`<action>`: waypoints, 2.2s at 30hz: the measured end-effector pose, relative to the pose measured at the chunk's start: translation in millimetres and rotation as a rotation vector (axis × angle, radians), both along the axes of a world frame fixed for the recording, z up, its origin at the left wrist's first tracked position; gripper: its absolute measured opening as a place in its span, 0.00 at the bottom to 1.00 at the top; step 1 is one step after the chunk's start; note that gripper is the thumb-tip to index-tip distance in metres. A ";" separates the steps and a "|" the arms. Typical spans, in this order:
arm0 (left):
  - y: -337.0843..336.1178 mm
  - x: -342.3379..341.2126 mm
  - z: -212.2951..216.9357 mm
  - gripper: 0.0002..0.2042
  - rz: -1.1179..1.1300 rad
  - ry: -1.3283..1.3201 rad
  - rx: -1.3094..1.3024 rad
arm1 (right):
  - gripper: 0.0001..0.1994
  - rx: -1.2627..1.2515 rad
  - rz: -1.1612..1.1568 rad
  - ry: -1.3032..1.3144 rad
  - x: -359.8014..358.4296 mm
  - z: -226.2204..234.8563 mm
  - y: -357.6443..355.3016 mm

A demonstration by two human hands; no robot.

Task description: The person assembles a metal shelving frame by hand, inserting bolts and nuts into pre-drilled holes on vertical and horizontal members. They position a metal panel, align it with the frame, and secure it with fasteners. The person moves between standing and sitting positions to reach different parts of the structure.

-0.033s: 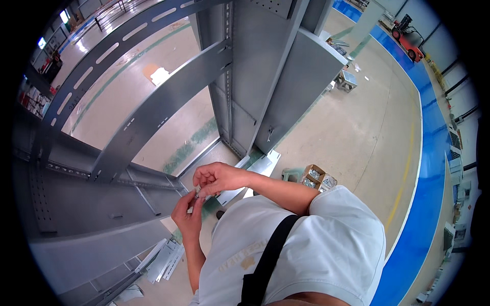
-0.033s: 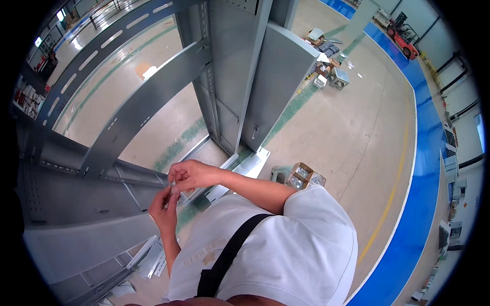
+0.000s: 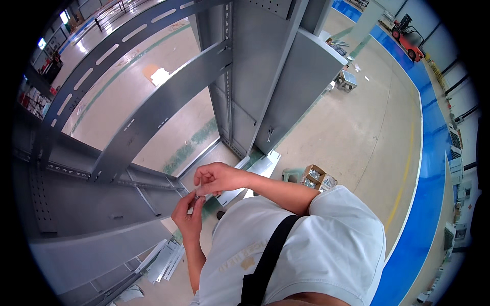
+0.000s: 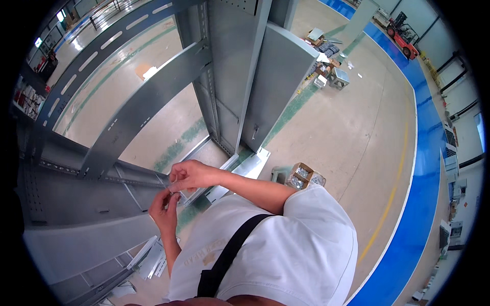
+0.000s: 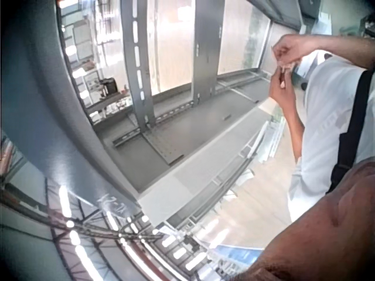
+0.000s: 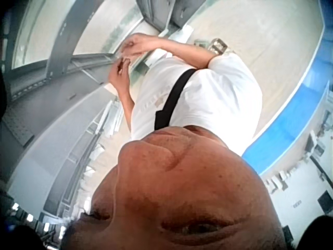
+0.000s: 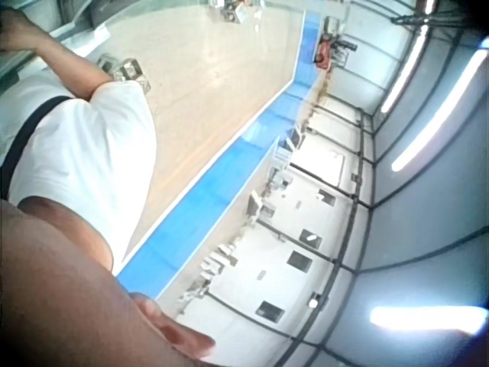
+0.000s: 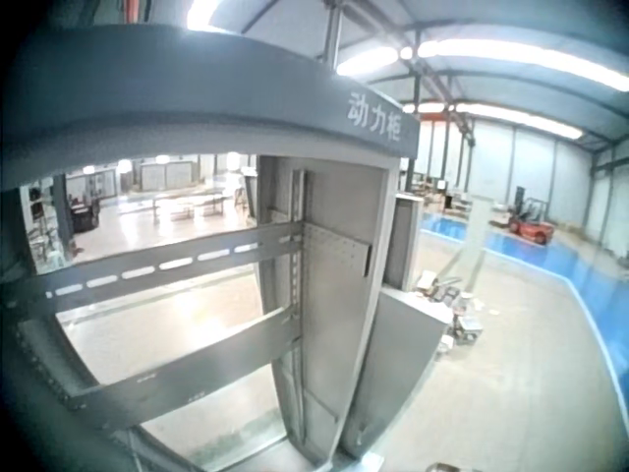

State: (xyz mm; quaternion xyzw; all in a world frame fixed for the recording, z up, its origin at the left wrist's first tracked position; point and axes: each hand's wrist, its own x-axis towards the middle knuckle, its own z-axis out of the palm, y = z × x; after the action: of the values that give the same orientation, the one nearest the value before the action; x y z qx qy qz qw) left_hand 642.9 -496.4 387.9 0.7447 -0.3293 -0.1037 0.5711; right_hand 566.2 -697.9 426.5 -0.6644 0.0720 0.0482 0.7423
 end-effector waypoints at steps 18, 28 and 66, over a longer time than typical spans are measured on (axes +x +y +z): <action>4.5 -1.6 13.3 0.13 0.019 0.042 0.032 | 0.11 -0.005 0.095 0.034 13.6 -18.2 5.3; 6.9 6.1 16.8 0.14 0.012 0.028 0.002 | 0.09 -0.012 0.136 0.146 22.1 -27.7 3.5; 16.4 176.1 -143.8 0.07 0.248 1.208 -0.910 | 0.10 0.164 -0.166 0.013 46.8 -51.6 29.6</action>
State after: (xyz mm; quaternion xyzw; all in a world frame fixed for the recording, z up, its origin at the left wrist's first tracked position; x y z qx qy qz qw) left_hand 819.0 -480.1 244.2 0.2814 0.1161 -0.2821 0.9098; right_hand 613.1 -668.3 374.9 -0.5928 0.1273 -0.0032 0.7952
